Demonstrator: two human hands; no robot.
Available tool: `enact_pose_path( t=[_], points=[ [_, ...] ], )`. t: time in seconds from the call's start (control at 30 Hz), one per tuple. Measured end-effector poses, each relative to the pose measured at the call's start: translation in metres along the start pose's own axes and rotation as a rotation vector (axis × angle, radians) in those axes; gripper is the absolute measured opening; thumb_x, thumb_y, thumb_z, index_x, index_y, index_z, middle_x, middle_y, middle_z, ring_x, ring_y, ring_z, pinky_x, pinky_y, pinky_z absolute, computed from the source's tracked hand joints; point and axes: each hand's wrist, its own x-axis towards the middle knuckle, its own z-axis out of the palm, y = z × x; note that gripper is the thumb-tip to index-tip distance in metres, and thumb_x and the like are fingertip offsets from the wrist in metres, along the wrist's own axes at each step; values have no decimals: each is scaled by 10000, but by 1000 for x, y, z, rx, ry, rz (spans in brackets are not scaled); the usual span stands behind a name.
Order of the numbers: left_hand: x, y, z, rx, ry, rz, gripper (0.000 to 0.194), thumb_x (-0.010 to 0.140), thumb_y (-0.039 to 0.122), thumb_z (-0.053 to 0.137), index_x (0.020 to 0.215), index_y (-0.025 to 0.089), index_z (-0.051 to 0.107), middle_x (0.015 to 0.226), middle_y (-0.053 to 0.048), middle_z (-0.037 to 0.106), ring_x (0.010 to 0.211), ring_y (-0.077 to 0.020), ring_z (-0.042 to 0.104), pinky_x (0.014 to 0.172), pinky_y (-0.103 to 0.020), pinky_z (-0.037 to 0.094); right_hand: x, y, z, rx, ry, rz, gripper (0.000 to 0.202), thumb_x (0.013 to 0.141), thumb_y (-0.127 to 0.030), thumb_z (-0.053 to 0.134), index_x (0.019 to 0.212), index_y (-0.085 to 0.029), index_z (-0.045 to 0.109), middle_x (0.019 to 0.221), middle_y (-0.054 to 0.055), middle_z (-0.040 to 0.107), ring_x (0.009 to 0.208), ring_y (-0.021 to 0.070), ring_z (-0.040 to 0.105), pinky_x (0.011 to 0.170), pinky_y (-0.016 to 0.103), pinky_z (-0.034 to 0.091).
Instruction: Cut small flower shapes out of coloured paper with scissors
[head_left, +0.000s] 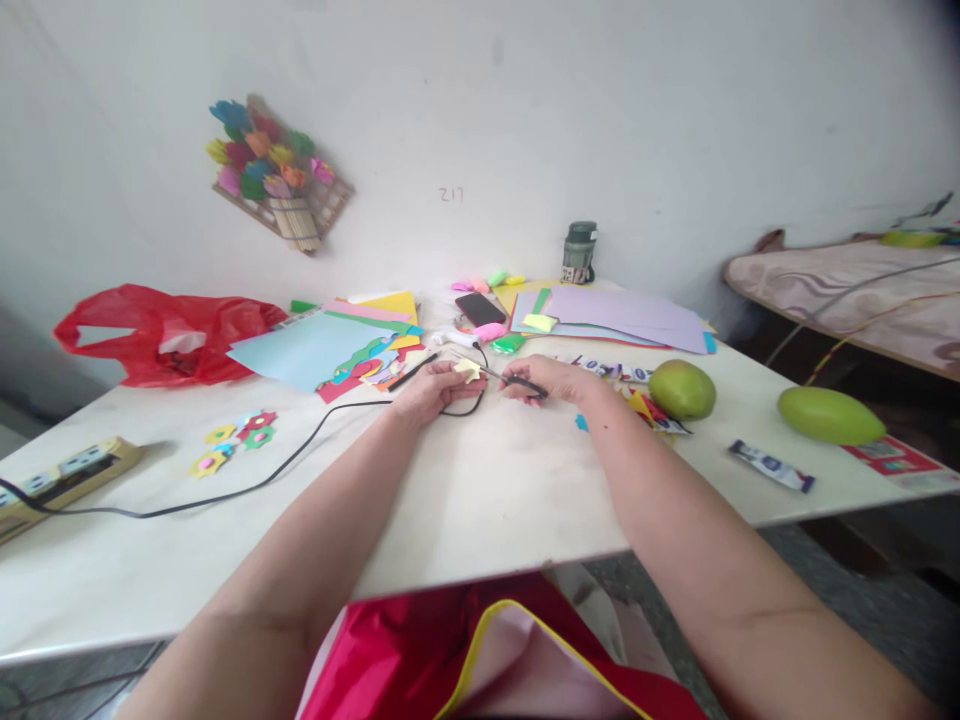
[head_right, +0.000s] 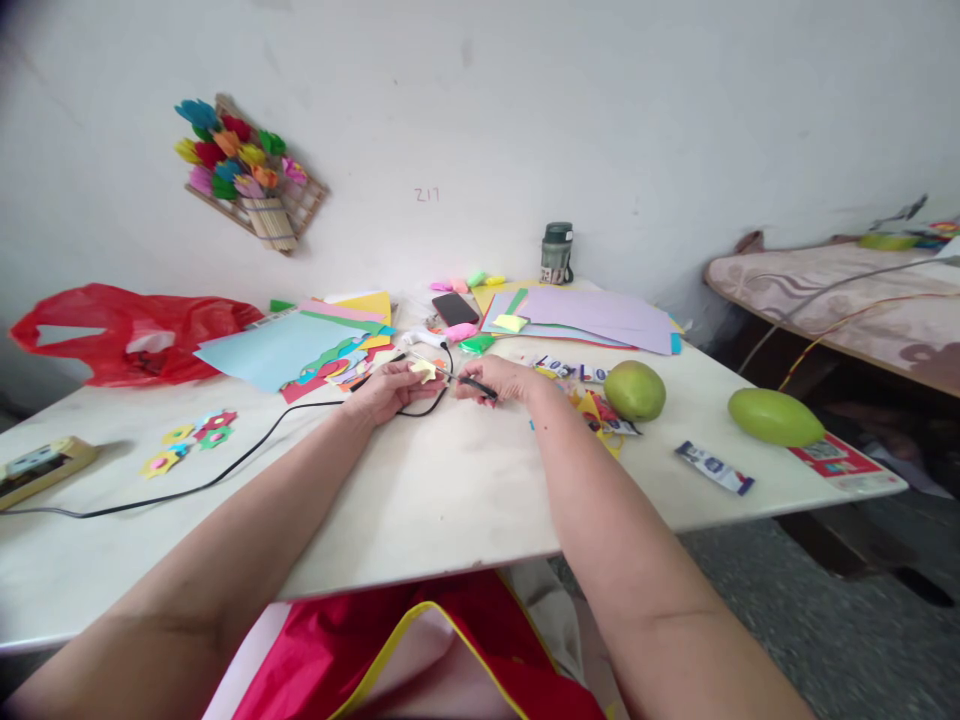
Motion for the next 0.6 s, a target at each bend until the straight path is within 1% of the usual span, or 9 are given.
enact_pose_path(
  t=[0.17, 0.4, 0.5, 0.6],
  points=[
    [1, 0, -1, 32, -21, -3, 153, 675, 161, 723, 796, 82, 674, 890, -143, 724, 855, -256, 699, 800, -344, 548, 0, 0, 0, -8, 5, -14, 154, 654, -243, 645, 752, -135, 596, 507, -65, 484, 382, 49, 413, 357, 188, 312],
    [-1, 2, 2, 27, -16, -22, 143, 660, 159, 739, 755, 84, 663, 847, -148, 726, 837, -256, 701, 800, -347, 543, -1, 1, 0, 7, 6, -28, 133, 647, -235, 642, 730, -144, 592, 500, -68, 472, 384, 52, 409, 364, 192, 308],
    [-1, 2, 2, 27, -26, -25, 150, 660, 166, 746, 752, 87, 657, 831, -145, 727, 806, -243, 705, 779, -331, 543, 0, 2, 0, -1, 12, -28, 148, 638, -240, 659, 726, -143, 590, 506, -66, 477, 392, 53, 410, 368, 193, 311],
    [0, 1, 0, 36, -49, -22, 179, 654, 187, 758, 764, 90, 656, 859, -153, 726, 787, -236, 707, 727, -307, 545, 1, 3, 0, 3, 8, -36, 164, 635, -253, 665, 732, -143, 591, 509, -65, 482, 393, 53, 413, 368, 192, 312]
  ],
)
